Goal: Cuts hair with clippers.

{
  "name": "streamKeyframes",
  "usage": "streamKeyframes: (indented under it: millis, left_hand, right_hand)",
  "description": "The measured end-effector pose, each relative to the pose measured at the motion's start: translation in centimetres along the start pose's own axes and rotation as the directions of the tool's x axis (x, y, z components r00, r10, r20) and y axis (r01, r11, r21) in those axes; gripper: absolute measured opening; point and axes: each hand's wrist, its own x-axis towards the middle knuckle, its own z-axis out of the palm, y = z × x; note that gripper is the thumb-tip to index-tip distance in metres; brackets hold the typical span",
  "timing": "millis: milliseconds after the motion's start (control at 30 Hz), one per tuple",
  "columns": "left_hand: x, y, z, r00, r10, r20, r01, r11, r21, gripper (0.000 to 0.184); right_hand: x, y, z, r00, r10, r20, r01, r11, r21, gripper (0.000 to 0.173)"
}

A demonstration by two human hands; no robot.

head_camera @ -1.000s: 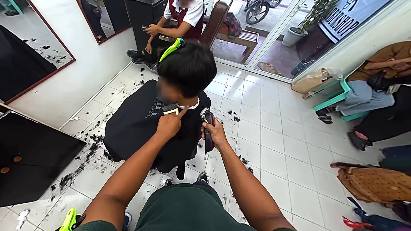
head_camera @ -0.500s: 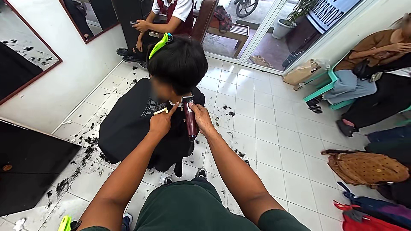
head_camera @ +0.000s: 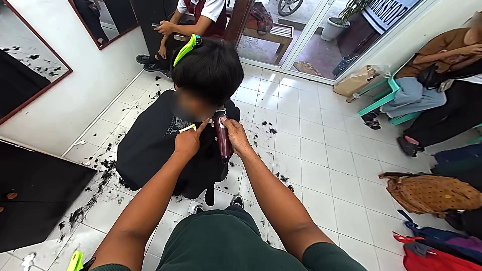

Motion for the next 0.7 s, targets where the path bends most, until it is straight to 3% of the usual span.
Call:
streamKeyframes:
  millis: [100,200,267,433,567,700]
  left_hand:
    - [0.0,-0.1,0.0,1.000,0.004,-0.005,-0.004,1.000,0.001,0.083]
    - [-0.1,-0.1,-0.2,1.000,0.001,0.008,-0.001,1.000,-0.001,0.081]
    - [-0.1,-0.1,-0.1,1.000,-0.003,0.008,0.003,1.000,0.003,0.080]
    - [-0.1,0.1,0.2,1.000,-0.027,0.005,0.027,1.000,-0.006,0.059]
    - [0.0,0.0,0.0,0.999,-0.030,0.019,0.030,1.000,-0.003,0.063]
    - [0.0,0.0,-0.1,0.999,-0.027,0.016,0.028,1.000,-0.010,0.068]
  right_hand:
    - [-0.3,0.4,-0.5,0.996,-0.041,0.083,0.037,0.998,0.051,0.047]
    - [-0.6,0.7,-1.3,0.961,0.074,0.267,-0.090,0.995,0.049,0.041]
    - [-0.6,0.7,-1.0,0.946,0.111,0.304,-0.115,0.993,-0.006,0.035]
    - [-0.3,-0.1,0.1,0.959,0.061,0.276,-0.046,0.997,-0.061,0.044]
    - [-0.3,-0.5,0.3,0.976,0.039,0.213,-0.031,0.999,-0.044,0.053]
    - [0.5,-0.2,0.5,0.979,-0.042,0.199,0.048,0.999,-0.023,0.048]
